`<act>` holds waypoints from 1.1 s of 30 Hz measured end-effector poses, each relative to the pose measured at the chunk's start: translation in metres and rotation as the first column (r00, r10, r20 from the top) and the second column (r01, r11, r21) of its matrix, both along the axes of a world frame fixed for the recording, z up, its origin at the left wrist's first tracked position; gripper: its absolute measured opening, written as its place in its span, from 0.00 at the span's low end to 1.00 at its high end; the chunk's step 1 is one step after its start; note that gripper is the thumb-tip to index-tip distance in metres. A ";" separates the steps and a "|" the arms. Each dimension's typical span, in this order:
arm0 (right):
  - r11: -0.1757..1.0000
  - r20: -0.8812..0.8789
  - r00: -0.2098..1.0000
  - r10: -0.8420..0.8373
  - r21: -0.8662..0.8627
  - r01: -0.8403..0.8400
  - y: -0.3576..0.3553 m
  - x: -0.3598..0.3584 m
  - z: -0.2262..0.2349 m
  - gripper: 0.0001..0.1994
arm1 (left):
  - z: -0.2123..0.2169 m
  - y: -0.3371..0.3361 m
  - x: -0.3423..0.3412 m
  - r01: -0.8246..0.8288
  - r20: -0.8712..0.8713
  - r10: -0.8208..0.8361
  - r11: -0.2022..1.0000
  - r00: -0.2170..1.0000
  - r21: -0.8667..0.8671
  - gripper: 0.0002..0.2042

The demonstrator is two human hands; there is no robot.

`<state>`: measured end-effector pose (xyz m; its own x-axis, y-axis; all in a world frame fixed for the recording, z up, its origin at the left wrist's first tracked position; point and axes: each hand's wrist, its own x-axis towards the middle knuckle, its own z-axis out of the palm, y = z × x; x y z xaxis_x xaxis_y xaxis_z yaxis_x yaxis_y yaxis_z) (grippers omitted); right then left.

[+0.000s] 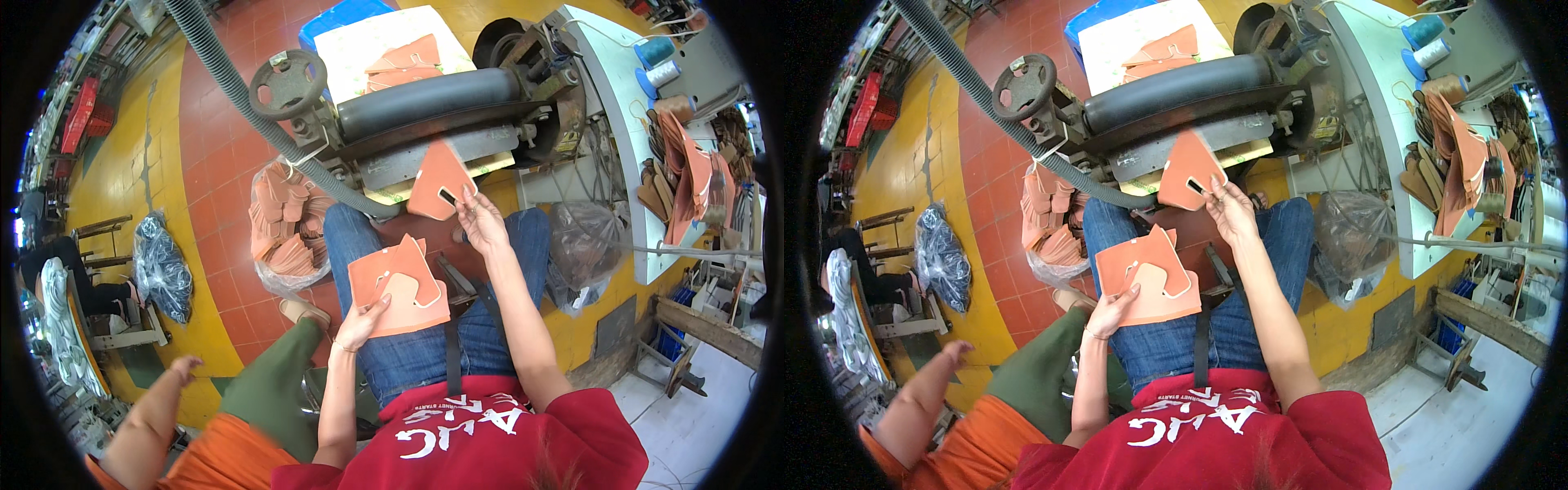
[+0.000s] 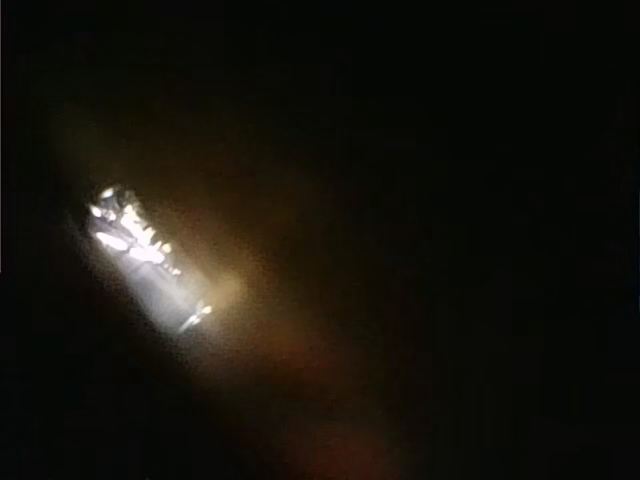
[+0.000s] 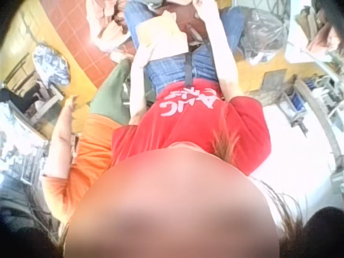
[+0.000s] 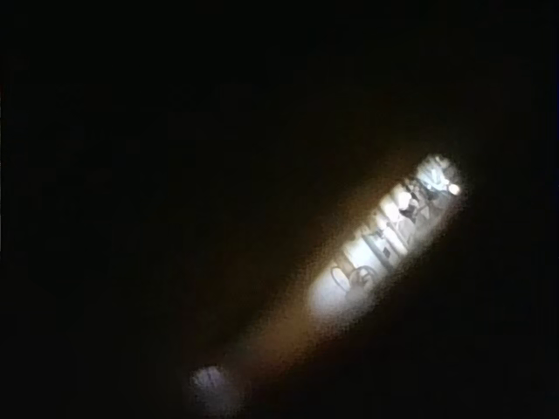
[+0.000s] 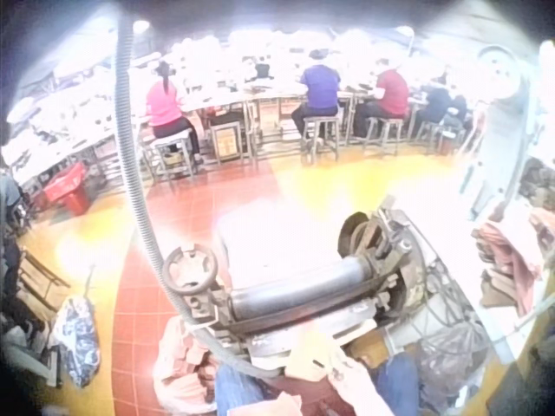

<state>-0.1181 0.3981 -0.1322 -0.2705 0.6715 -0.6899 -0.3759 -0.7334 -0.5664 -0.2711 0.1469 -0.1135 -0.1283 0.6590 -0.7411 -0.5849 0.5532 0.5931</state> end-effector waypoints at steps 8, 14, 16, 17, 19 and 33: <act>0.953 -0.163 0.985 -0.065 0.283 0.110 -0.002 -0.031 0.006 0.19 | -0.007 -0.003 0.002 -0.064 0.003 0.064 0.997 0.998 0.037 0.21; 0.902 0.513 0.813 0.277 0.152 -0.403 -0.075 0.015 0.024 0.23 | 0.000 0.003 0.003 -0.133 0.094 0.130 0.991 0.987 0.028 0.17; 0.820 0.372 0.806 0.461 0.168 -0.546 -0.085 0.030 0.031 0.22 | 0.003 0.007 0.008 -0.213 0.107 0.203 0.972 0.973 0.098 0.16; 0.803 0.338 0.813 0.474 0.212 -0.556 -0.088 0.032 0.036 0.22 | 0.006 0.010 0.011 -0.229 0.105 0.217 0.966 0.970 0.120 0.16; 0.661 0.623 0.686 0.375 0.340 -0.669 -0.089 0.031 0.049 0.26 | 0.010 0.018 0.015 -0.254 0.101 0.237 0.943 0.966 0.214 0.16; 0.209 0.803 0.580 0.138 0.549 -0.809 -0.053 0.006 0.121 0.15 | 0.019 0.033 0.026 -0.118 -0.002 0.120 0.981 0.993 0.156 0.22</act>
<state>-0.1117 0.3454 -0.0115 -0.6369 0.7709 -0.0088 0.4274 0.3436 -0.8362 -0.2448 0.1801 -0.0944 -0.2206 0.7456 -0.6288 -0.6338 0.3805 0.6735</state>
